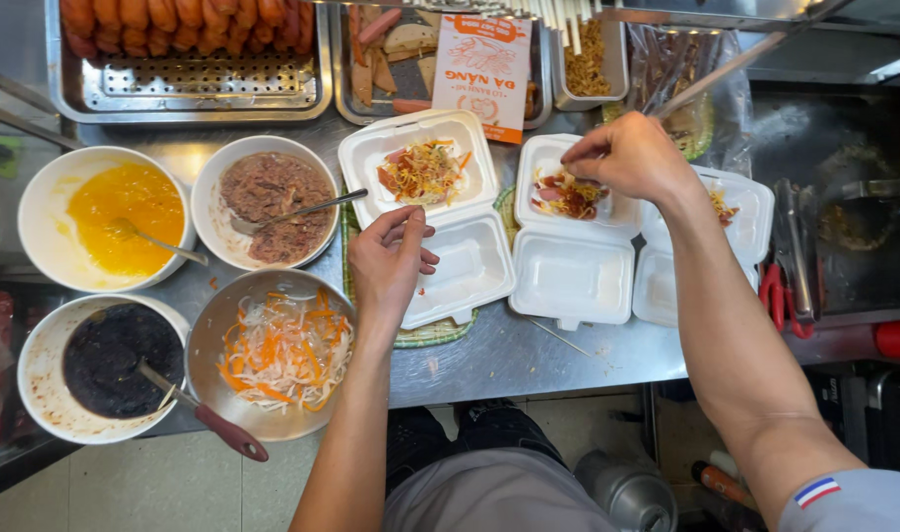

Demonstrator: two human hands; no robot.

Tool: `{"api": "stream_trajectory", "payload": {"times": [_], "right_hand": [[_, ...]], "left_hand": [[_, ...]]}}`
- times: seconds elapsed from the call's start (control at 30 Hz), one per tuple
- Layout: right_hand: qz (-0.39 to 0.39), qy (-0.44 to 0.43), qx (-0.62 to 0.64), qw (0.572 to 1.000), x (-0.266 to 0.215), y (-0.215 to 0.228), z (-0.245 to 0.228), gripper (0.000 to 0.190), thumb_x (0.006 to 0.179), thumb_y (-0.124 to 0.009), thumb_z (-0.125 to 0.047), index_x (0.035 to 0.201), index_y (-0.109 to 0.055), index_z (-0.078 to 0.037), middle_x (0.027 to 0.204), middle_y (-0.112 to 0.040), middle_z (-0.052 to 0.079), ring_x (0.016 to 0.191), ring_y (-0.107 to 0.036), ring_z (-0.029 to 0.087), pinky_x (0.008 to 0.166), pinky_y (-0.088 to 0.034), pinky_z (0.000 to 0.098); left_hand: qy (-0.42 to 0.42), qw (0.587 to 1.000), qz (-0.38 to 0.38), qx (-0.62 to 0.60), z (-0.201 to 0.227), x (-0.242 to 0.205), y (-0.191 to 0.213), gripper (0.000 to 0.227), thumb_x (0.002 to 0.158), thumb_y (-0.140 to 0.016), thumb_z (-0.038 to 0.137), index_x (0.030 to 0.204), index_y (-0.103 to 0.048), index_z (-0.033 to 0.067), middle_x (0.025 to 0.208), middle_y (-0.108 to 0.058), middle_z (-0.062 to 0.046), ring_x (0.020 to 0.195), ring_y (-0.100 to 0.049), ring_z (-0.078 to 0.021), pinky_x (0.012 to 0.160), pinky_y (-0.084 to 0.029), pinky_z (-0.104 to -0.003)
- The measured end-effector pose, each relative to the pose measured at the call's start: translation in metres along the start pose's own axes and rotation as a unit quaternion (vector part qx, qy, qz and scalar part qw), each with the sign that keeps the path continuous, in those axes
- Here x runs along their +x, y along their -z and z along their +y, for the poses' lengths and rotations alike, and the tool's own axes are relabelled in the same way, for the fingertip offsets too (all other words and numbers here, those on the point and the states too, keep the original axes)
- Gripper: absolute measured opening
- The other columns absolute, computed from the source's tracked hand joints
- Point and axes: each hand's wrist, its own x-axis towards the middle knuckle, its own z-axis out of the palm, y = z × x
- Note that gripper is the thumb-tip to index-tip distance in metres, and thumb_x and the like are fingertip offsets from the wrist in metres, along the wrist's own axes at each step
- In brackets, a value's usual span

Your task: The person assembles food into white styrofoam containers using tongs and scissors. They add noodles, sliced sausages, cucumber, shredded vegetables, and a powdered topping, then place the filled containers on a blue tray.

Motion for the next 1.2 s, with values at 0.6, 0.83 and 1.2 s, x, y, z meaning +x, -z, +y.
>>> {"api": "stream_trajectory", "payload": {"times": [0.6, 0.83, 1.2], "right_hand": [[-0.041, -0.099, -0.326, 0.939, 0.222, -0.039, 0.132, 0.032, 0.085, -0.068, -0.020, 0.116, -0.077, -0.014, 0.121, -0.074, 0.016, 0.109, -0.069, 0.033, 0.093, -0.053, 0.0450], [0.052, -0.127, -0.134, 0.982, 0.231, -0.033, 0.167, 0.031, 0.093, -0.067, -0.043, 0.120, -0.073, -0.032, 0.117, -0.071, 0.003, 0.108, -0.066, 0.026, 0.094, -0.048, 0.0408], [0.044, -0.094, 0.160, 0.982, 0.010, -0.009, 0.059, 0.022, 0.085, -0.077, -0.011, 0.105, -0.079, -0.003, 0.087, -0.079, 0.011, 0.073, -0.077, 0.015, 0.072, -0.062, 0.0273]], "left_hand": [[0.012, 0.998, -0.068, -0.004, 0.000, -0.008, -0.019, 0.033, 0.095, -0.067, 0.020, 0.119, -0.072, -0.0025, 0.090, -0.077, -0.015, 0.051, -0.063, -0.0110, 0.042, -0.049, -0.024], [0.001, 0.995, -0.093, -0.025, 0.005, -0.006, -0.024, 0.032, 0.097, -0.066, 0.019, 0.120, -0.071, -0.0027, 0.090, -0.077, -0.015, 0.053, -0.064, -0.0099, 0.044, -0.049, -0.023], [-0.026, 0.991, -0.130, -0.009, -0.002, -0.012, -0.049, 0.029, 0.100, -0.064, 0.020, 0.119, -0.073, 0.0002, 0.087, -0.077, -0.009, 0.057, -0.064, -0.0080, 0.048, -0.048, -0.021]]}}
